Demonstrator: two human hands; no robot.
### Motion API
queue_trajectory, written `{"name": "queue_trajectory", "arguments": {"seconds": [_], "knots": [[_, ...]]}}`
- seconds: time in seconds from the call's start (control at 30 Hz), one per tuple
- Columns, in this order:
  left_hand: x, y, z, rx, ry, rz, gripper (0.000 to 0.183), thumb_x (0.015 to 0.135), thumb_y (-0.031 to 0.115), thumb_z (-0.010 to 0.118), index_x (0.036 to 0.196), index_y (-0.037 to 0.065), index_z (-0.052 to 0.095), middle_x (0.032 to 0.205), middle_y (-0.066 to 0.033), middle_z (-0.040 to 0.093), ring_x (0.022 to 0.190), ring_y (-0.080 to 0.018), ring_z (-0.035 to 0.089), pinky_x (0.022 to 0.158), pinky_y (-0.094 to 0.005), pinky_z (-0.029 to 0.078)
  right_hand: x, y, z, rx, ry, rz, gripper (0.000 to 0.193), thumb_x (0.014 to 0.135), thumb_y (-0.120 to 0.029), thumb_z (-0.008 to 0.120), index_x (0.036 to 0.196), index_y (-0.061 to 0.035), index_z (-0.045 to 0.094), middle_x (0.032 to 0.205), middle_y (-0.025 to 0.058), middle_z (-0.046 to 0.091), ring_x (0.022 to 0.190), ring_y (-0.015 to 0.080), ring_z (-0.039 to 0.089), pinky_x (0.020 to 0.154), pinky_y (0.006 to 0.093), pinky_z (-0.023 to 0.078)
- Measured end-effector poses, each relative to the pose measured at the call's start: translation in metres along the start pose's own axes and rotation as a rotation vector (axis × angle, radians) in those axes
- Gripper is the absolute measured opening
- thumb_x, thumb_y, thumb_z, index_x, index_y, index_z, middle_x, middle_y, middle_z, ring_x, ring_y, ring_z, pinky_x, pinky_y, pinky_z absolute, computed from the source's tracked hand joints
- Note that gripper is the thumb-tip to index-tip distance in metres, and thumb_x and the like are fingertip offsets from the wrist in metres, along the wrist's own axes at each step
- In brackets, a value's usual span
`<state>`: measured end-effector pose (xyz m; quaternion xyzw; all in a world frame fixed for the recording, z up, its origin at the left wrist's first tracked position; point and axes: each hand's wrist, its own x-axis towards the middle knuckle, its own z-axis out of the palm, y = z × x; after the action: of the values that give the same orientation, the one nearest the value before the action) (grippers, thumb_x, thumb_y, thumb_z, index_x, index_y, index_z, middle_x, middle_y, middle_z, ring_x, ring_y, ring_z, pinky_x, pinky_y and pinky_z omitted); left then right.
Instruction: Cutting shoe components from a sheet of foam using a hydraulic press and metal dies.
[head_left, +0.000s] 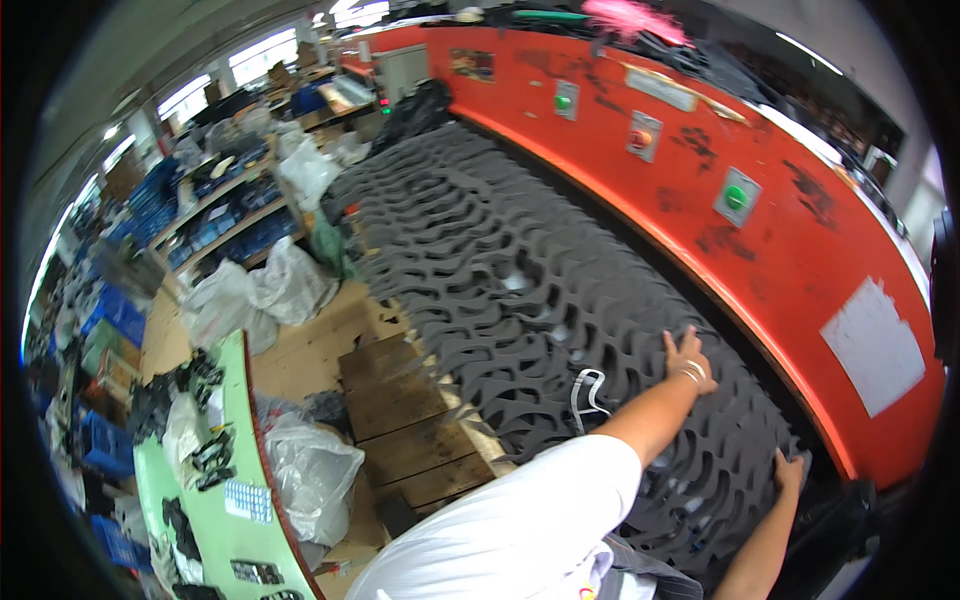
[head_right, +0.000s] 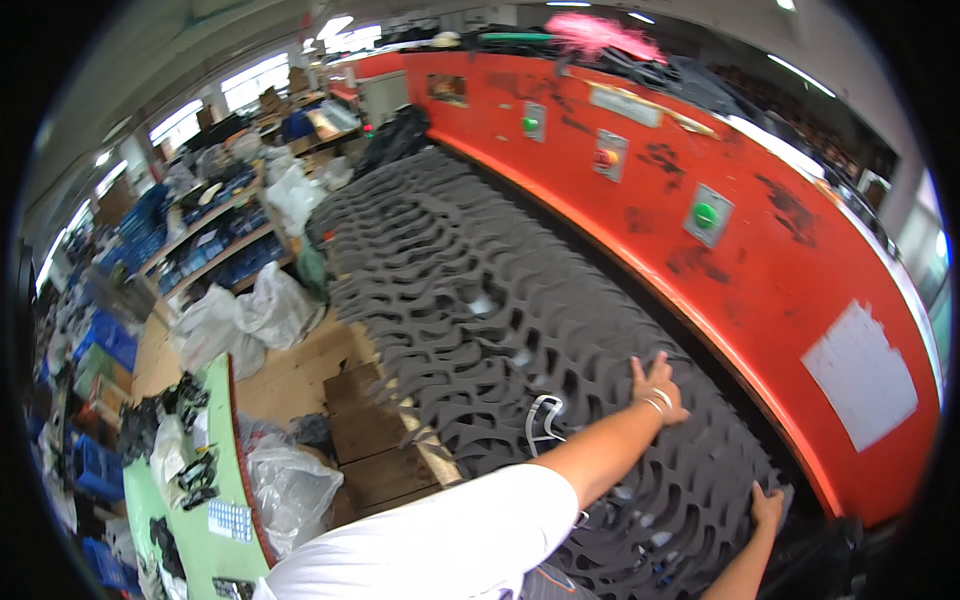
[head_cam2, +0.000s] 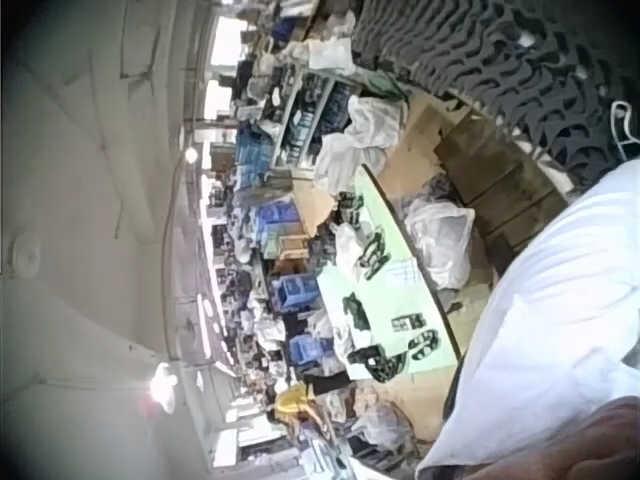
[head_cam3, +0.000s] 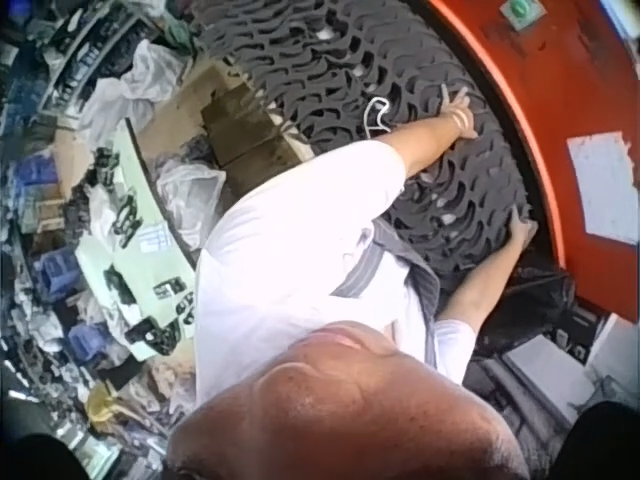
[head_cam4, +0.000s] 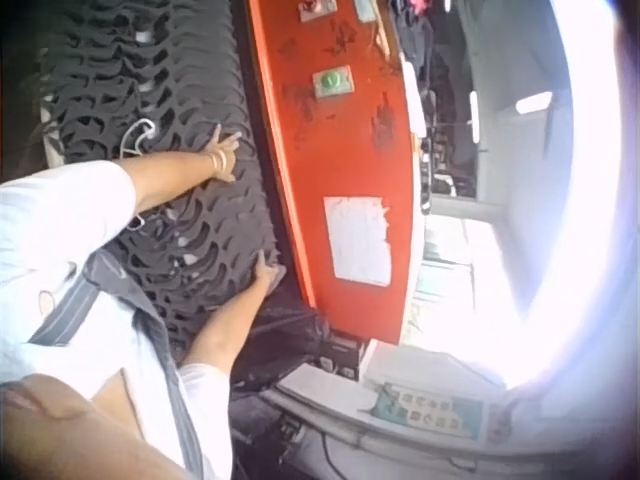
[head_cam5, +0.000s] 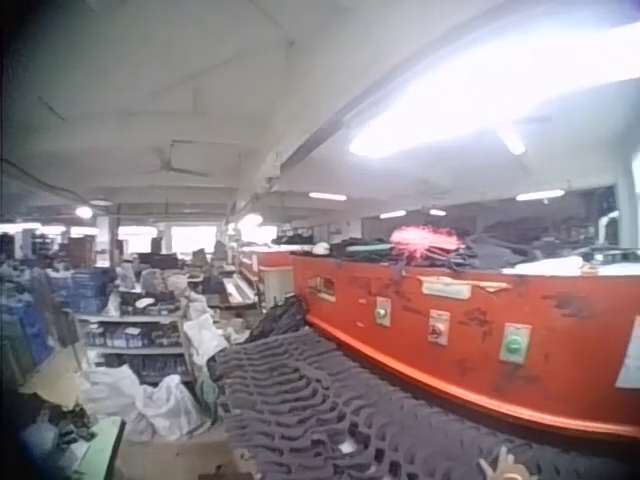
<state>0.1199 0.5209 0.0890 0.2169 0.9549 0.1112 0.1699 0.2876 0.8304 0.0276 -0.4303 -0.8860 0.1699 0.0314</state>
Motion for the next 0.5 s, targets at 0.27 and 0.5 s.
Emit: {"name": "queue_trajectory", "arguments": {"seconds": [0.27, 0.5], "knots": [[0.045, -0.014, 0.035, -0.257, 0.392, 0.136, 0.053, 0.06, 0.052, 0.076, 0.092, 0.011, 0.065, 0.114, -0.0045, 0.051, 0.12, -0.0218, 0.04, 0.11, -0.0563, 0.005, -0.05, 0.058, -0.043, 1.812, -0.083, 0.07, 0.042, 0.086, -0.024, 0.066, 0.117, 0.0018, 0.055, 0.115, 0.0143, 0.061, 0.104, 0.0264, 0.059, 0.096, 0.0401, 0.043], [0.031, -0.003, 0.045, -0.438, 0.835, 0.737, 0.035, 0.056, 0.023, 0.079, 0.068, 0.005, 0.051, 0.103, -0.0139, 0.053, 0.105, -0.0343, 0.047, 0.097, -0.0472, 0.034, -0.173, 0.132, -0.108, 2.358, 0.67, -0.643, 0.03, 0.089, -0.031, 0.059, 0.09, -0.0018, 0.053, 0.078, 0.0063, 0.05, 0.075, 0.0209, 0.049, 0.082, 0.0376, 0.044]]}}
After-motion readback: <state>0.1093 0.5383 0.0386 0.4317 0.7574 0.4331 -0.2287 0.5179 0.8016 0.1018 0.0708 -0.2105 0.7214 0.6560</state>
